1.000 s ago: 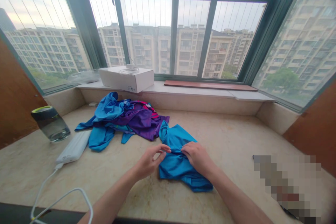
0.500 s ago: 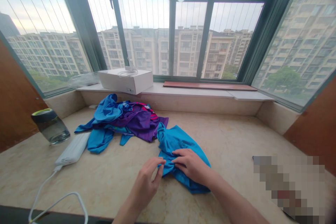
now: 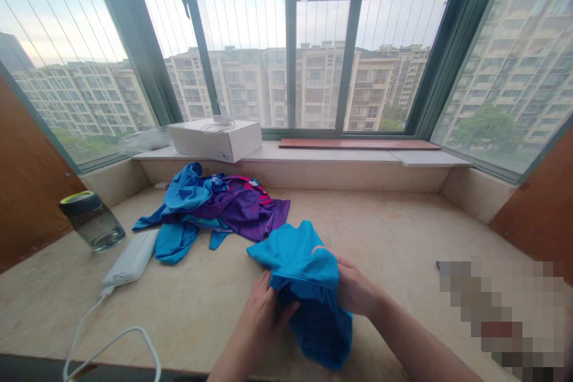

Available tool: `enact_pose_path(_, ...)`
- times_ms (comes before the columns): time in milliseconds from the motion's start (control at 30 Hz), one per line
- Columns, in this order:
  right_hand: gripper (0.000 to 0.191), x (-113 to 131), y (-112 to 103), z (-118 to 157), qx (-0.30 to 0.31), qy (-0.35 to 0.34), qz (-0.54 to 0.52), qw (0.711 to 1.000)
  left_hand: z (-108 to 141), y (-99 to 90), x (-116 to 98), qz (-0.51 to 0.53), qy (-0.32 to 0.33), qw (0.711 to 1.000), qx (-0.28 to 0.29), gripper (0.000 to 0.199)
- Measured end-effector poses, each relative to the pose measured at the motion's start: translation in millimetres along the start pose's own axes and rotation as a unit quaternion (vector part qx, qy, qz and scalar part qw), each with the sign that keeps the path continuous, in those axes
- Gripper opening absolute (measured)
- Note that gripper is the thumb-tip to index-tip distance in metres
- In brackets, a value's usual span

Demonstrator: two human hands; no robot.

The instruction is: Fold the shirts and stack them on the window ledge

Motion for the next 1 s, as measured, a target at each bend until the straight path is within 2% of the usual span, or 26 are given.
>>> enact_pose_path(67, 0.027, 0, 4, 4, 0.008, 0.02, -0.065, 0.998, 1, 0.5, -1, -0.011, 0.002, 1.0, 0.0, 0.05)
enact_pose_path(133, 0.025, 5, -1, 2, -0.014, 0.004, -0.08, 0.997, 1, 2.6, -1, -0.044, -0.001, 0.999, 0.012, 0.053)
enact_pose_path(200, 0.025, 14, -19, -4, -0.081, -0.04, -0.059, 0.994, 1, 5.0, -1, -0.084, -0.008, 0.996, 0.027, 0.053)
enact_pose_path(267, 0.028, 27, -49, -10, -0.194, -0.111, -0.001, 0.975, 0, 6.5, -1, -0.115, -0.01, 0.993, 0.036, 0.05)
enact_pose_path(300, 0.03, 34, -67, -10, -0.26, -0.146, 0.045, 0.954, -1, 6.7, 0, -0.124, -0.009, 0.992, 0.035, 0.049)
enact_pose_path(367, 0.035, 46, -100, -8, -0.371, -0.19, 0.17, 0.893, -2, 7.6, 0, -0.136, 0.002, 0.99, 0.038, 0.049)
enact_pose_path(400, 0.038, 51, -111, -7, -0.404, -0.199, 0.247, 0.858, -2, 8.5, 0, -0.14, 0.008, 0.989, 0.042, 0.051)
enact_pose_path(467, 0.044, 55, -123, -5, -0.421, -0.198, 0.404, 0.788, -3, 10.0, 1, -0.143, 0.018, 0.988, 0.047, 0.054)
enact_pose_path(567, 0.049, 53, -114, -5, -0.381, -0.194, 0.581, 0.693, -3, 10.3, 3, -0.143, 0.031, 0.988, 0.042, 0.051)
enact_pose_path(633, 0.047, 45, -98, -8, -0.311, -0.193, 0.648, 0.668, -4, 9.6, 2, -0.147, 0.044, 0.988, 0.031, 0.048)
enact_pose_path(733, 0.045, 23, -68, -16, -0.125, -0.178, 0.691, 0.69, -3, 9.2, 1, -0.156, 0.057, 0.986, 0.022, 0.047)
enact_pose_path(800, 0.046, 8, -55, -18, -0.035, -0.152, 0.702, 0.695, -3, 9.6, 1, -0.161, 0.058, 0.985, 0.021, 0.046)
enact_pose_path(867, 0.047, -1, -52, -18, -0.006, -0.13, 0.712, 0.69, -2, 10.4, 1, -0.16, 0.054, 0.985, 0.024, 0.045)
enact_pose_path(933, 0.048, -5, -51, -18, -0.004, -0.117, 0.715, 0.69, -1, 10.9, 1, -0.153, 0.045, 0.987, 0.026, 0.045)
enact_pose_path(1000, 0.038, -5, -51, -19, -0.011, -0.11, 0.712, 0.693, 0, 11.3, 2, -0.142, 0.035, 0.989, 0.028, 0.046)
Point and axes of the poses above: each hand's wrist, its own z-axis away from the middle knuckle, its own y-axis out of the palm, x = y × z, the point moved 6 cm from there along -z, towards the middle knuckle, and after that the axes turned 6 degrees about -y, right-handed, at the moved point
